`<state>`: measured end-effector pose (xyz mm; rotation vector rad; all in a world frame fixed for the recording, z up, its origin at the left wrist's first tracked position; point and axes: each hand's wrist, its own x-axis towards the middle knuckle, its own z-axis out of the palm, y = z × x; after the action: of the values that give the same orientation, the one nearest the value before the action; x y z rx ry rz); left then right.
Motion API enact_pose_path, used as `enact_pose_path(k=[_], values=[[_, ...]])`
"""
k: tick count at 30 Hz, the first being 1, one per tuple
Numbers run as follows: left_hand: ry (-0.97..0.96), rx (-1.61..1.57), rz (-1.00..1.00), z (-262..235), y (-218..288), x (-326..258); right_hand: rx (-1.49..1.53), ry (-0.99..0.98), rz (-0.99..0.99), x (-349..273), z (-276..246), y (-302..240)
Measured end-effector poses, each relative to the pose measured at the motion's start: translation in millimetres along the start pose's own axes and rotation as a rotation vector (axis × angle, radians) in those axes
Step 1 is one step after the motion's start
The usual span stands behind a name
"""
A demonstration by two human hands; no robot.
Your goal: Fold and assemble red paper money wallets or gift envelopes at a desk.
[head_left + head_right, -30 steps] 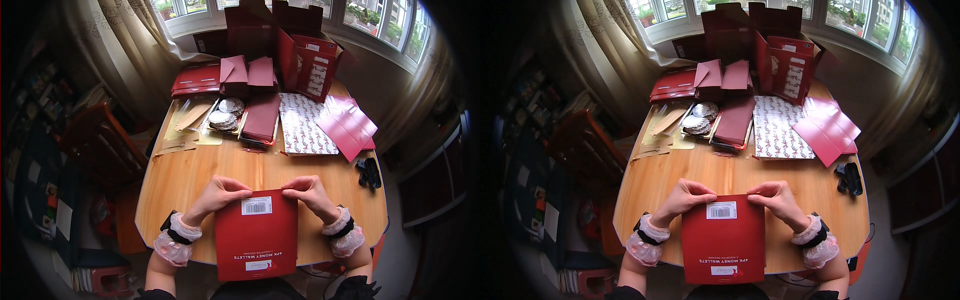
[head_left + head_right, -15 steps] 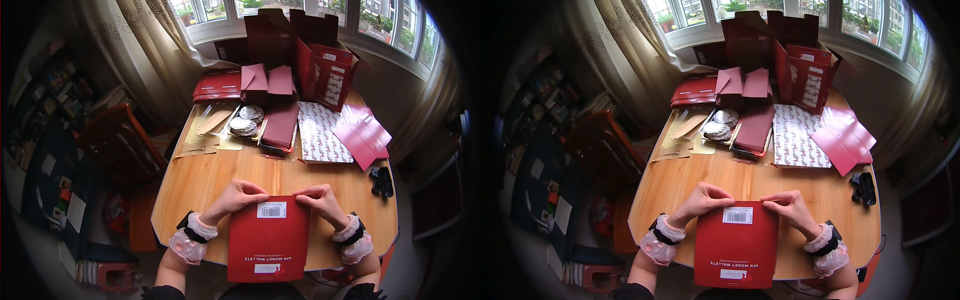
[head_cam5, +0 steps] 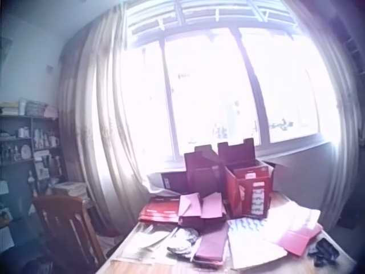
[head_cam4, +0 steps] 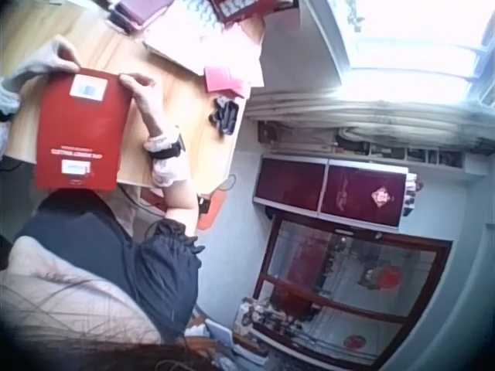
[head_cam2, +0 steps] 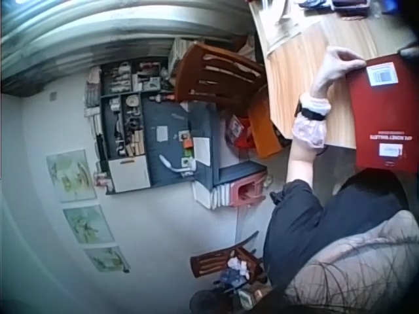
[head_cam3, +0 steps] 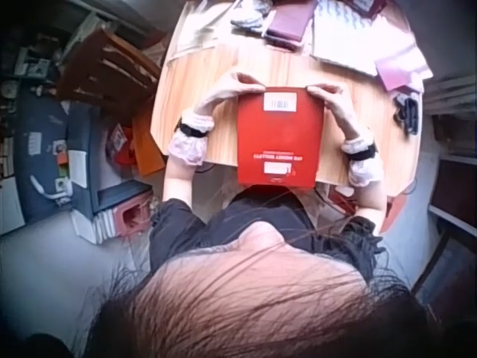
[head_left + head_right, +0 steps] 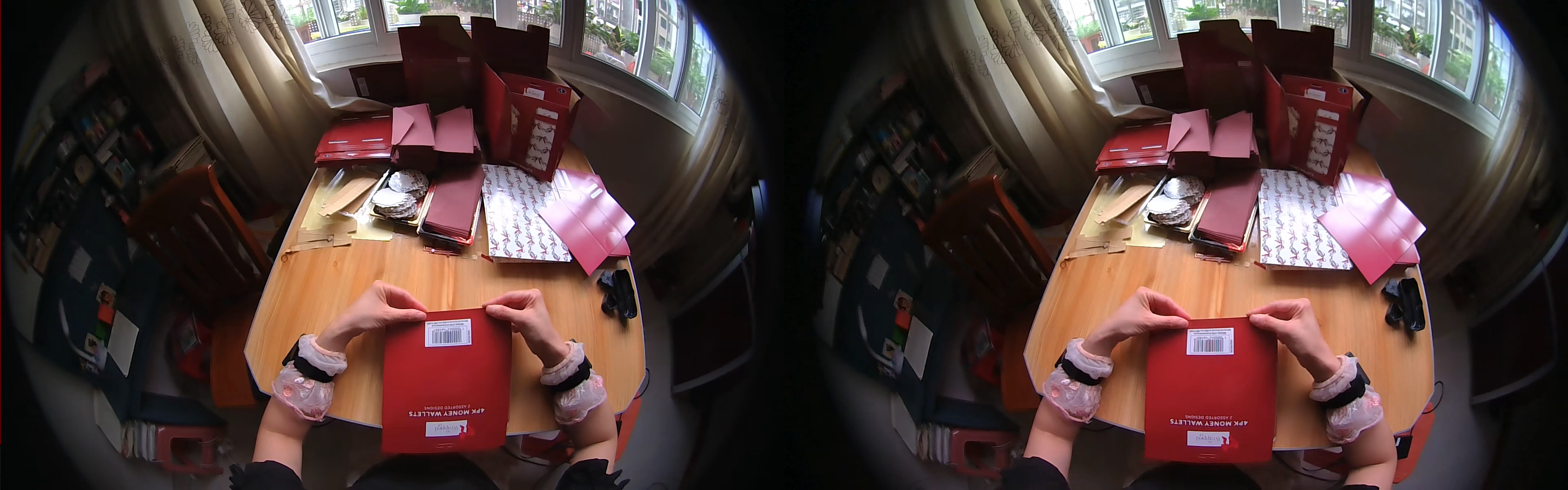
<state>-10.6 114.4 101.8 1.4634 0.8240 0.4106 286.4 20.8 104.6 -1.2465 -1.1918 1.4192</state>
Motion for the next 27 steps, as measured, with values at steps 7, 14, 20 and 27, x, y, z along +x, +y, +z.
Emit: enact_pose_path(k=[7, 14, 20, 27], values=[[0.019, -0.048, -0.052, -9.9, 4.2, -3.0, -0.006, 0.052, -0.013, 3.5, -12.4, 2.7], [0.043, -0.074, 0.014, -9.5, 2.9, -3.0, -0.022, 0.02, -0.107, 4.7, -13.0, -0.1], [0.059, -0.009, 0.03, -12.4, 3.9, -1.7, 0.018, 0.043, -0.084, 5.5, -14.9, 6.3], [0.429, 0.341, 0.064, -38.0, -15.4, 8.1, 0.062, 0.105, -0.032, 7.3, -14.2, 5.3]])
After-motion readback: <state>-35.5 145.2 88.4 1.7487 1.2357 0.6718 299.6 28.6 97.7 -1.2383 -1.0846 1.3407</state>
